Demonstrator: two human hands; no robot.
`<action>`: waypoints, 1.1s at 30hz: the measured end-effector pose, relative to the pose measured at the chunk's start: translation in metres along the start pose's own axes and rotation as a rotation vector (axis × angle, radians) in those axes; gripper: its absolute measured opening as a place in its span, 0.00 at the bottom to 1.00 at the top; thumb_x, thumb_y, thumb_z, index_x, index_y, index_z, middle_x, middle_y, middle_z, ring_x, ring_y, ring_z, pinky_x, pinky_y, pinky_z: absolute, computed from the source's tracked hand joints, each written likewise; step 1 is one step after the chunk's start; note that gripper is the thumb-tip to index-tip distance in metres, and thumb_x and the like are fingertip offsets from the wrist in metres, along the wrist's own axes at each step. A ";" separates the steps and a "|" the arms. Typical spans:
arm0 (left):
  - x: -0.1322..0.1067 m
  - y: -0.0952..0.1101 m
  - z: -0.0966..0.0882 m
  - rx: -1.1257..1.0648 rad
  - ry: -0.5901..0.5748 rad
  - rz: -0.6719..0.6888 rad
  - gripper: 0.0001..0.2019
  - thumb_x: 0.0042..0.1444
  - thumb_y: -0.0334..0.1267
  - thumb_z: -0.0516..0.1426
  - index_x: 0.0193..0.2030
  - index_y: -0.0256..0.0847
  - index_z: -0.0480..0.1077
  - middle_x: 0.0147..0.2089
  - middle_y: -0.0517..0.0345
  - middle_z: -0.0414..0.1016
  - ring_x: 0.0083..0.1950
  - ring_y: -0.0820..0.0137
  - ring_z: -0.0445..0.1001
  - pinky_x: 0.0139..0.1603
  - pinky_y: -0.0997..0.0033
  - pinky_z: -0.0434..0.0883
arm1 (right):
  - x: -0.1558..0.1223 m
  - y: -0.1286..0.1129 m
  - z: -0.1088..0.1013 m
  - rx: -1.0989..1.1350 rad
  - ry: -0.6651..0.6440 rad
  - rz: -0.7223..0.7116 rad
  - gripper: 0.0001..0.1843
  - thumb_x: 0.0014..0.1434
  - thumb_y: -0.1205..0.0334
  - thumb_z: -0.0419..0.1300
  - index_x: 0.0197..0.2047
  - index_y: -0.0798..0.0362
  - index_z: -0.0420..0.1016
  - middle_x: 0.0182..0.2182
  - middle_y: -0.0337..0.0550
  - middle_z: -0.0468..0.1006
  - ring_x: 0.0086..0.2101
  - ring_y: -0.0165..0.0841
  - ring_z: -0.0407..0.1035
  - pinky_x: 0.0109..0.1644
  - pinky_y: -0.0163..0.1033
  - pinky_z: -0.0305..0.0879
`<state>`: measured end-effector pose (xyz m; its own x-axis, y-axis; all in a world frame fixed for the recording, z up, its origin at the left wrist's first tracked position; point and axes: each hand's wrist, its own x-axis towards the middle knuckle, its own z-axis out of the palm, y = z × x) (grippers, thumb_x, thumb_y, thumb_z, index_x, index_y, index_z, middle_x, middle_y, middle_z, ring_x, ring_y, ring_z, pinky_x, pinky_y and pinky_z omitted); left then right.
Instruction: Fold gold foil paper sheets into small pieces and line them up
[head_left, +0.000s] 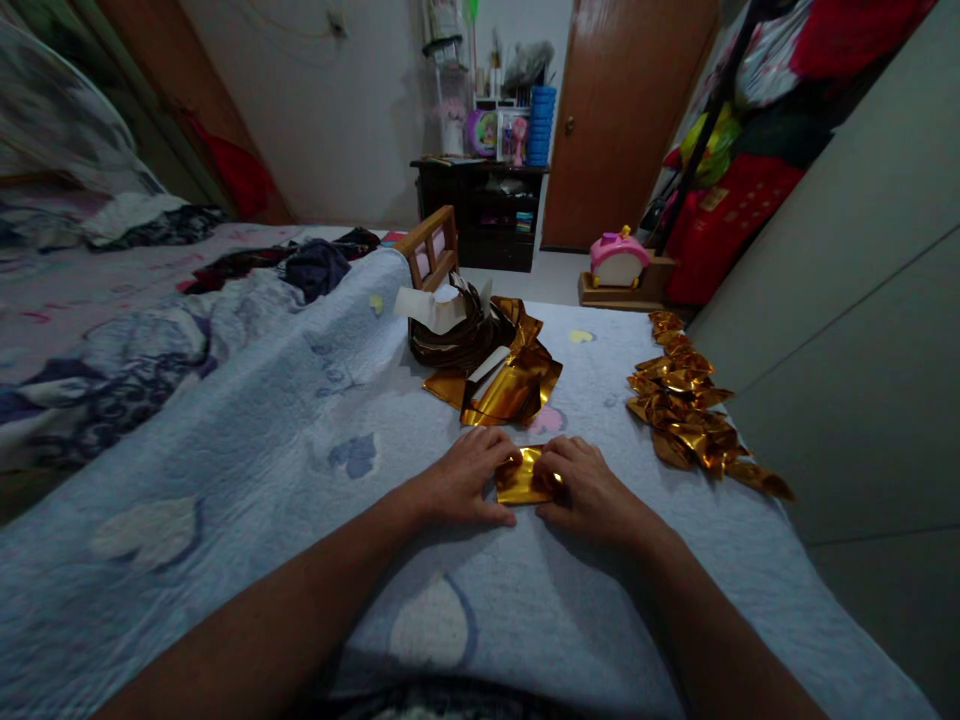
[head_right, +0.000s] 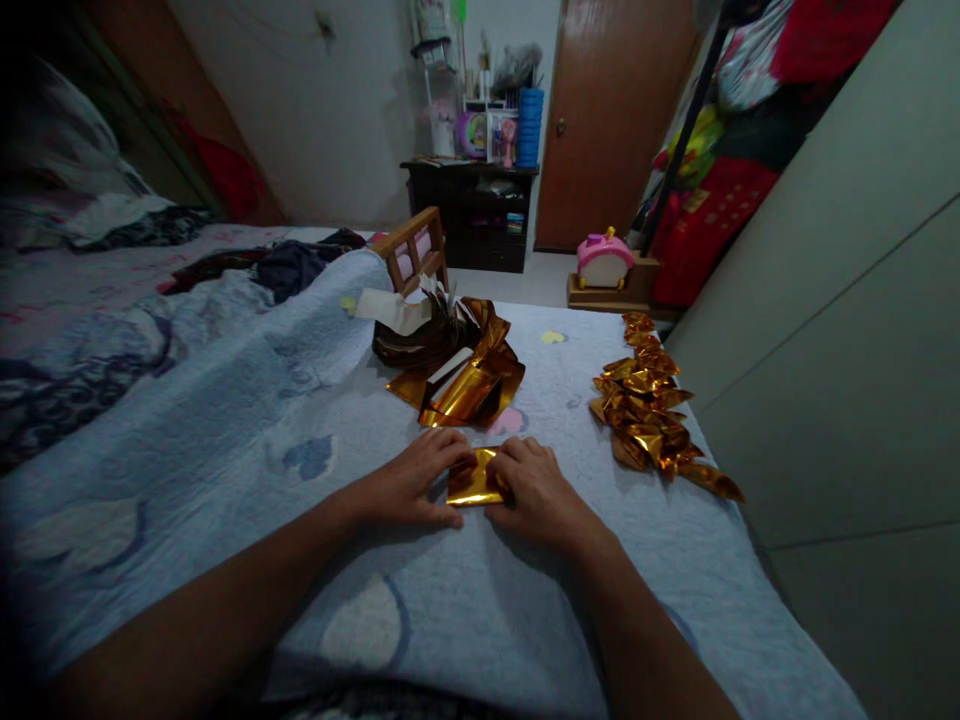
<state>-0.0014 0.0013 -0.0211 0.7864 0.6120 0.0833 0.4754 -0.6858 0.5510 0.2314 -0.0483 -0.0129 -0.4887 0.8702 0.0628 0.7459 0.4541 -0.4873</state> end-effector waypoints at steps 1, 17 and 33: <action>0.000 0.002 0.000 0.008 0.009 0.004 0.28 0.47 0.48 0.70 0.51 0.40 0.69 0.52 0.51 0.68 0.53 0.57 0.65 0.56 0.58 0.66 | 0.000 0.001 0.000 0.000 0.007 -0.004 0.10 0.55 0.68 0.63 0.42 0.52 0.74 0.43 0.46 0.73 0.44 0.40 0.63 0.50 0.45 0.58; -0.001 0.008 0.012 0.157 0.356 0.229 0.11 0.67 0.36 0.55 0.37 0.39 0.77 0.35 0.54 0.74 0.36 0.69 0.72 0.38 0.72 0.68 | 0.008 -0.001 0.016 -0.077 0.244 -0.178 0.08 0.65 0.63 0.63 0.46 0.49 0.82 0.40 0.46 0.78 0.43 0.39 0.69 0.47 0.44 0.58; -0.005 0.001 -0.005 0.083 0.427 0.084 0.10 0.66 0.35 0.56 0.35 0.38 0.78 0.37 0.55 0.76 0.37 0.71 0.76 0.38 0.75 0.71 | 0.002 0.040 0.000 -0.219 0.282 -0.100 0.10 0.66 0.66 0.60 0.39 0.47 0.83 0.37 0.44 0.82 0.39 0.38 0.68 0.45 0.46 0.58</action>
<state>-0.0069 -0.0009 -0.0172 0.5984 0.6485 0.4705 0.4602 -0.7589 0.4607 0.2606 -0.0279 -0.0323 -0.4431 0.8239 0.3533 0.7945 0.5435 -0.2708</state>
